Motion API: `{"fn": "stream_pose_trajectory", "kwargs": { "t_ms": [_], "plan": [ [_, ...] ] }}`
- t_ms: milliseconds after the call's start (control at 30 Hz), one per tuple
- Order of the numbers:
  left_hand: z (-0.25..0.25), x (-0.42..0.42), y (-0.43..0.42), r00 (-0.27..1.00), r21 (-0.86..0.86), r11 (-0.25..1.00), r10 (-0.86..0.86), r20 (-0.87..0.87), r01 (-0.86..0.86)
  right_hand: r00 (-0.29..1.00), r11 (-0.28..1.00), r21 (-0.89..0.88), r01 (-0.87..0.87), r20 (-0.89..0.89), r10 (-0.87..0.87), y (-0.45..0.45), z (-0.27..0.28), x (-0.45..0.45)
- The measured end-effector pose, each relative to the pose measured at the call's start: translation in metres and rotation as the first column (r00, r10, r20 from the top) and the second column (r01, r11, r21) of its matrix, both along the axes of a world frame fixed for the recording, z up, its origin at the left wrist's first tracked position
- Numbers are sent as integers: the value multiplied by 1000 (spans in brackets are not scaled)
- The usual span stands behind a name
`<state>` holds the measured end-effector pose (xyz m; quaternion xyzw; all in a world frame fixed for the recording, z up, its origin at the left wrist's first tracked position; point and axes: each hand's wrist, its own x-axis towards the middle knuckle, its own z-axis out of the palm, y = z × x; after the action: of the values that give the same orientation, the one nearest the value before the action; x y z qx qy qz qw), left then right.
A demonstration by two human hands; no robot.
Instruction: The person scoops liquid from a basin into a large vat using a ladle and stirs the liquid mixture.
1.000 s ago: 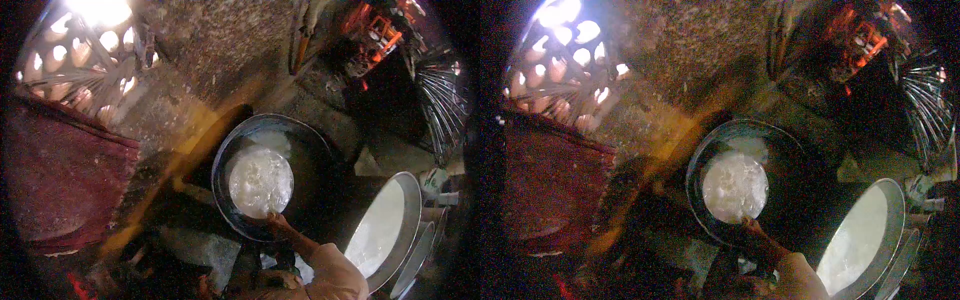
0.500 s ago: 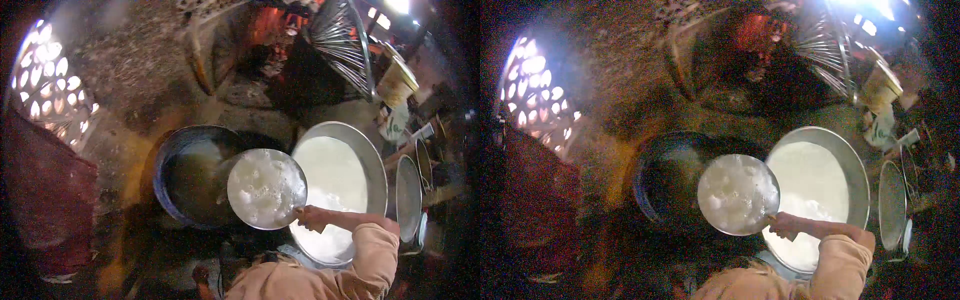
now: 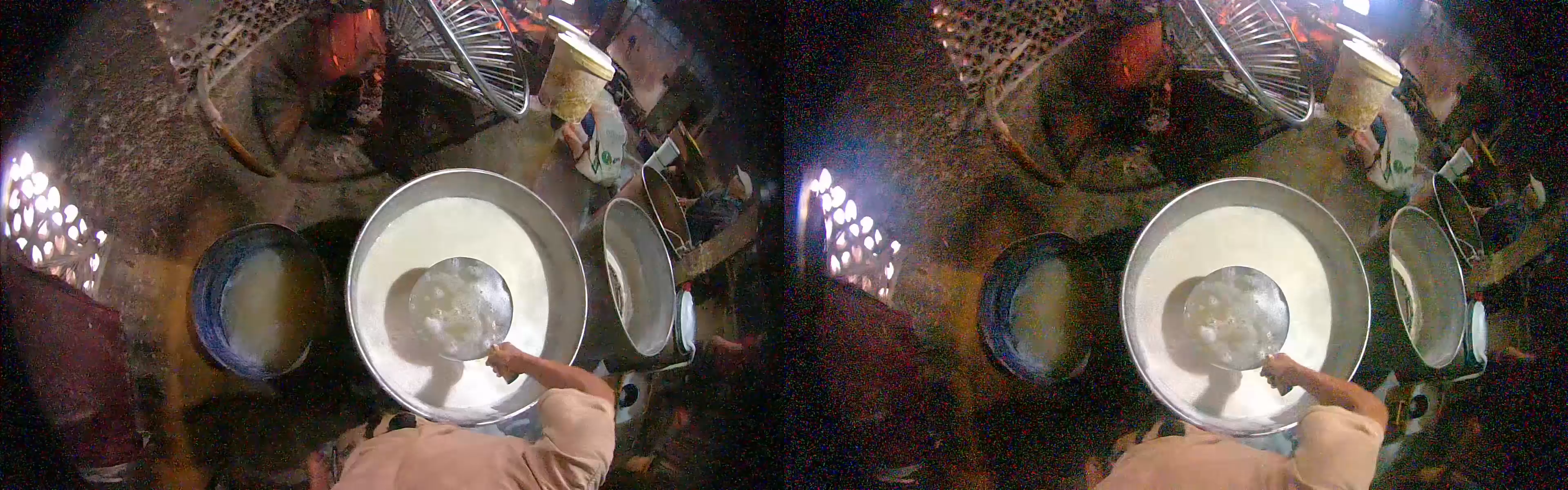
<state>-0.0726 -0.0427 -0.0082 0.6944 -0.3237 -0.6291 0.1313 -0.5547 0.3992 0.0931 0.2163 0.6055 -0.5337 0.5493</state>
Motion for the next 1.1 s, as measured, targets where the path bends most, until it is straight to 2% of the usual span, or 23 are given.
{"fn": "stream_pose_trajectory", "kwargs": {
  "t_ms": [33,100,200,233,267,300,367,467,567,667,767,833,900,967,1000,1033,1100],
  "plan": [
    [2,-4,-3,999,-5,1000,0,32,0,992,976,199,-82,-80,100,-8,-11,2],
    [12,-12,-12,994,-12,1000,4,110,-3,992,987,158,-19,-123,39,-9,-18,11],
    [30,-23,-19,970,-31,1000,13,242,-5,982,994,-8,107,-153,-107,0,-59,28],
    [36,-23,-25,987,-55,998,-24,162,33,977,988,-77,131,-158,-142,0,-62,36],
    [40,-22,-31,995,-79,995,-60,78,66,978,988,27,150,-152,-144,-7,-90,44],
    [45,-21,-37,995,-109,989,-96,-2,95,977,984,37,173,-136,-167,-15,-90,49],
    [61,-23,-40,986,-69,985,-157,51,160,954,975,90,204,-242,-178,-25,-105,61],
    [79,-31,-41,978,-57,983,-163,133,172,924,931,-19,364,-118,-364,-33,-103,69],
    [97,-35,-32,962,-72,971,-215,167,230,937,958,9,285,-211,-277,-19,-156,89],
    [101,-37,-30,943,-67,954,-275,188,292,923,939,36,343,-200,-329,-13,-130,85],
    [94,-48,-34,924,-38,949,-297,241,314,932,951,65,303,-228,-282,9,-126,80],
    [86,-52,-39,917,-40,937,-329,223,346,889,923,131,361,-346,-299,24,-118,79],
    [76,-52,-44,911,-68,915,-385,149,398,889,940,169,297,-408,-208,49,-109,75],
    [75,-61,-46,885,-92,886,-436,166,454,896,920,287,265,-425,-126,80,-120,71],
    [73,-71,-48,870,-102,870,-462,172,482,904,896,333,293,-402,-146,87,-102,66],
    [70,-79,-51,866,-79,869,-473,162,489,848,940,282,191,-529,-14,107,-104,68],
    [65,-95,-58,855,-33,862,-497,146,506,821,890,290,351,-552,-144,108,-42,63]
  ]
}}
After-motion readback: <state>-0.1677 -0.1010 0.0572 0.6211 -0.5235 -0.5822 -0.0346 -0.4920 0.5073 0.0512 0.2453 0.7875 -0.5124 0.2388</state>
